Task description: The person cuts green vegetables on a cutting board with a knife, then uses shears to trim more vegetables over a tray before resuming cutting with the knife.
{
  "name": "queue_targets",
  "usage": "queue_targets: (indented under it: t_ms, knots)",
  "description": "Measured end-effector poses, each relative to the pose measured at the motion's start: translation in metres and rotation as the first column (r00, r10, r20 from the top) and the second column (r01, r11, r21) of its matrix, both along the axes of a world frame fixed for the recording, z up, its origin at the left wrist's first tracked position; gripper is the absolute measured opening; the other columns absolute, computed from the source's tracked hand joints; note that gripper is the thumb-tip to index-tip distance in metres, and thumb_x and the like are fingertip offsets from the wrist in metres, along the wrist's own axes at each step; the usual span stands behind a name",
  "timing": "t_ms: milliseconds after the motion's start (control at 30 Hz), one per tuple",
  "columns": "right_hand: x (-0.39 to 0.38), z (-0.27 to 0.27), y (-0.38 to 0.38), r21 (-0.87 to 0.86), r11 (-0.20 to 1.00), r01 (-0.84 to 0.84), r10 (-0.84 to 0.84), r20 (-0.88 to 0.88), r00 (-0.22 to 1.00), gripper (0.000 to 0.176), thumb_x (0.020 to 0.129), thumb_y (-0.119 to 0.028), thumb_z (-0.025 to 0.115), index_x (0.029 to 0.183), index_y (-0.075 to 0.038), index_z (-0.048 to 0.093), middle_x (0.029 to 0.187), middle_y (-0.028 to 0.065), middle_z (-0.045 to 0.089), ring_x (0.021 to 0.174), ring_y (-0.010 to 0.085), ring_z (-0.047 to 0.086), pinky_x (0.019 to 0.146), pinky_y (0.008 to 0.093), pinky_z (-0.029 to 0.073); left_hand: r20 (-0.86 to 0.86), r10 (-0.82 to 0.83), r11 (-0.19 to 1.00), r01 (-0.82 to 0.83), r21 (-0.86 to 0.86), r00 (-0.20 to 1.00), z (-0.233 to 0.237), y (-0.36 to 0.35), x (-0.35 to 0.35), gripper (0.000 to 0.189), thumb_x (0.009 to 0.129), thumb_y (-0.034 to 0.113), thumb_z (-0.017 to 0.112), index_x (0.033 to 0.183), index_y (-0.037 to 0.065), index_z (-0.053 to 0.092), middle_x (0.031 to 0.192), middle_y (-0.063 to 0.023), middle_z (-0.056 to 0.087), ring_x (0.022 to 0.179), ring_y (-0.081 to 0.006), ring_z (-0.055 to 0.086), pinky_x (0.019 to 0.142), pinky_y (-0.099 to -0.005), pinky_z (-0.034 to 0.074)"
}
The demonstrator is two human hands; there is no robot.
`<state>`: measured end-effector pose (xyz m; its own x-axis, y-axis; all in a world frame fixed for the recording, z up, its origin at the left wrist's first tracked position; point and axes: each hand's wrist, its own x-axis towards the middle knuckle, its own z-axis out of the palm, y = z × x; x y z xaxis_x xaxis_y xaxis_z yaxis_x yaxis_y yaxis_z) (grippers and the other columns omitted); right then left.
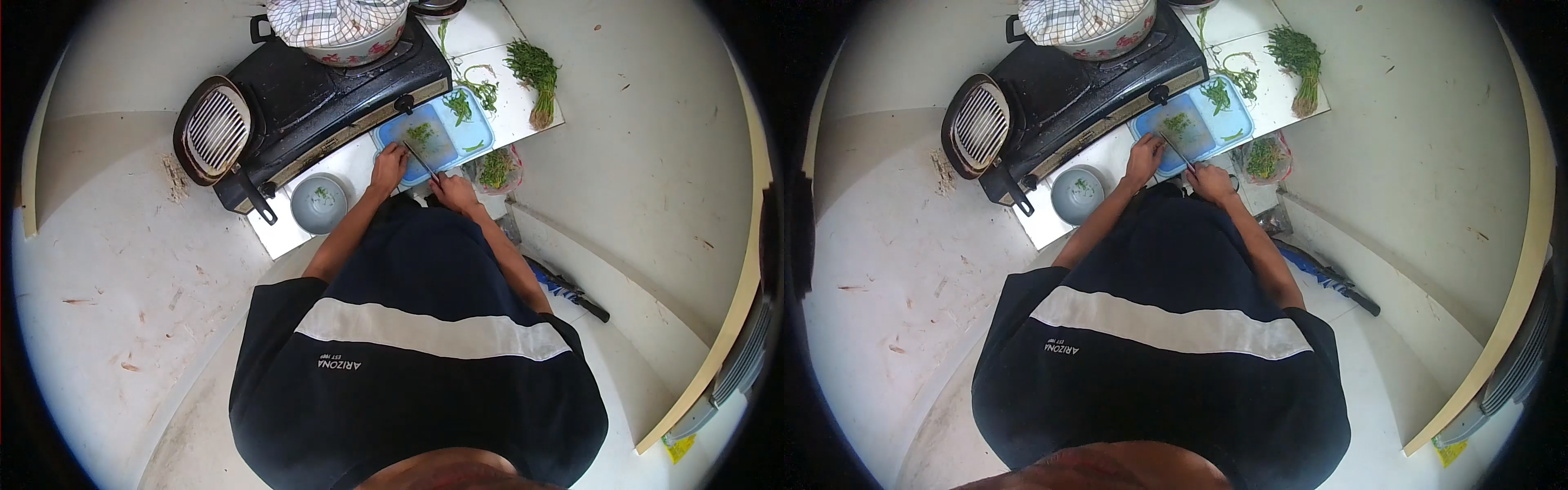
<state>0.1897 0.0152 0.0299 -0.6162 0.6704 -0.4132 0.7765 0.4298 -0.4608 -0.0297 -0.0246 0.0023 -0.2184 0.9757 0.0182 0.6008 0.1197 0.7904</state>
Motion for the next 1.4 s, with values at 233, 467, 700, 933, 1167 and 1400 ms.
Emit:
queue_targets:
  t_ms: [233, 467, 700, 933, 1167, 1400]
  knots:
    - [-0.001, -0.007, -0.002, 0.029, 1.0, -0.008, 0.008, -0.012, 1.0, 0.039, 0.098, -0.041, 0.056, 0.102, -0.003, 0.06, 0.077, 0.0261, 0.068, 0.075, 0.0482, 0.068, 0.07, 0.0571, 0.054, -0.027, -0.011, 1.0, 0.011, 0.004, 1.0, 0.004, 0.0, 0.0, 0.014, 0.086, 0.004, 0.067, 0.099, -0.001, 0.071, 0.09, -0.0186, 0.063, 0.079, -0.0369, 0.066, 0.073, -0.0447, 0.053]
    - [-0.007, -0.011, -0.002, 0.046, 0.998, -0.034, 0.034, -0.012, 0.999, 0.039, 0.1, -0.04, 0.054, 0.101, -0.001, 0.059, 0.075, 0.0254, 0.068, 0.073, 0.0464, 0.068, 0.069, 0.0566, 0.054, 0.009, 0.001, 1.0, -0.001, 0.006, 1.0, 0.0, 0.0, 0.001, 0.014, 0.085, 0.002, 0.066, 0.098, -0.001, 0.071, 0.087, -0.0176, 0.063, 0.076, -0.0355, 0.065, 0.07, -0.0434, 0.052]
    - [-0.024, -0.023, 0.007, 0.151, 0.987, -0.048, 0.057, -0.055, 0.997, 0.042, 0.103, -0.041, 0.049, 0.101, -0.001, 0.057, 0.07, 0.025, 0.067, 0.069, 0.0456, 0.068, 0.065, 0.0568, 0.053, 0.014, 0.022, 0.999, -0.023, 0.037, 1.0, -0.001, 0.0, 0.001, 0.013, 0.084, 0.001, 0.066, 0.096, -0.001, 0.072, 0.085, -0.017, 0.062, 0.075, -0.0345, 0.065, 0.07, -0.0432, 0.052]
    - [-0.028, -0.023, 0.003, 0.154, 0.987, -0.037, 0.045, -0.048, 0.998, 0.042, 0.103, -0.042, 0.048, 0.099, 0.0, 0.057, 0.068, 0.0236, 0.067, 0.066, 0.0451, 0.067, 0.063, 0.0556, 0.054, 0.001, 0.014, 0.998, -0.014, 0.058, 1.0, -0.002, 0.0, 0.0, 0.015, 0.083, 0.0, 0.067, 0.097, -0.001, 0.072, 0.086, -0.0177, 0.064, 0.075, -0.0351, 0.066, 0.07, -0.043, 0.053]
    - [-0.035, -0.031, 0.004, 0.246, 0.966, -0.076, 0.089, -0.045, 0.995, 0.04, 0.104, -0.038, 0.048, 0.094, -0.001, 0.058, 0.066, 0.0208, 0.067, 0.062, 0.0404, 0.069, 0.06, 0.0516, 0.055, 0.009, 0.009, 0.998, -0.009, 0.064, 1.0, -0.004, 0.0, 0.0, 0.014, 0.083, 0.001, 0.068, 0.096, -0.002, 0.073, 0.086, -0.0173, 0.065, 0.073, -0.0329, 0.067, 0.068, -0.042, 0.053]
    - [-0.023, -0.024, 0.003, 0.27, 0.955, -0.122, 0.13, -0.009, 0.992, 0.039, 0.103, -0.036, 0.049, 0.088, -0.001, 0.059, 0.065, 0.019, 0.068, 0.061, 0.0371, 0.069, 0.058, 0.0477, 0.056, 0.085, 0.024, 0.999, -0.026, 0.024, 0.996, -0.001, 0.0, 0.0, 0.012, 0.082, 0.0, 0.065, 0.093, -0.001, 0.071, 0.089, -0.0191, 0.065, 0.081, -0.0398, 0.066, 0.074, -0.045, 0.053]
